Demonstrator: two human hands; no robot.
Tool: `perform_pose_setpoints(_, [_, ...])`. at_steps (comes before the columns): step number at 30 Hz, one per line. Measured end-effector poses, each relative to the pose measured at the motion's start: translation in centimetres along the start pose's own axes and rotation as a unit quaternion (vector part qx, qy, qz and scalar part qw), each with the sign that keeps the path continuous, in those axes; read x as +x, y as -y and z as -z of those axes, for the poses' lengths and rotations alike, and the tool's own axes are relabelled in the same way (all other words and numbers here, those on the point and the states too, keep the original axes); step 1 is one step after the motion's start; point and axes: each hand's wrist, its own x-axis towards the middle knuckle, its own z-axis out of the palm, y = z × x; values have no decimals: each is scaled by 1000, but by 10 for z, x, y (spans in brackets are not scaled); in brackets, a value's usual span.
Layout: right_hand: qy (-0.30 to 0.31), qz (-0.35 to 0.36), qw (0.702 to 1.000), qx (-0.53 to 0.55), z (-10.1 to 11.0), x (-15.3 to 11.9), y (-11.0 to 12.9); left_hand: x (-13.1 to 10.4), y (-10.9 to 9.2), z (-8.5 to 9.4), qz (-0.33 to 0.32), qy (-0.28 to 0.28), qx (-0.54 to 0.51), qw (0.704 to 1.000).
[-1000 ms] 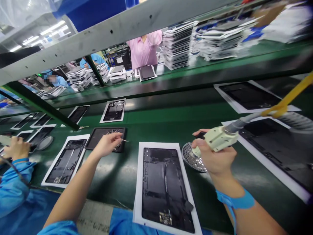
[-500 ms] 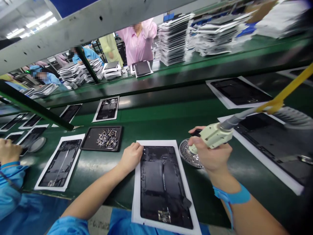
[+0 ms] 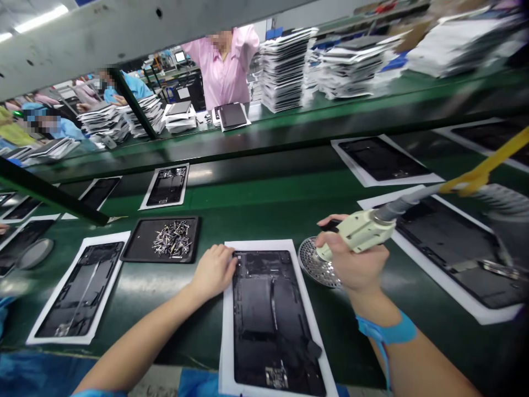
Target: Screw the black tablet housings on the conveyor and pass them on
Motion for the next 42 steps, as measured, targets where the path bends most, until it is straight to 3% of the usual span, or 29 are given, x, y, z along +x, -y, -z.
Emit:
perform_pose_setpoints(6, [-18, -21, 999, 43, -2, 4, -12, 27, 22, -4, 43, 9, -117, 992])
perform_pose_setpoints(13, [-21, 16, 999, 28, -8, 8, -16, 24, 22, -9, 28, -2, -114, 993])
perform_pose_setpoints(32, [-17, 10, 1000, 22, -9, 8, -30, 25, 24, -10, 20, 0, -118, 993])
perform_pose_setpoints(42, [-39, 14, 999, 26, -10, 9, -19, 26, 26, -12, 10, 2, -104, 994])
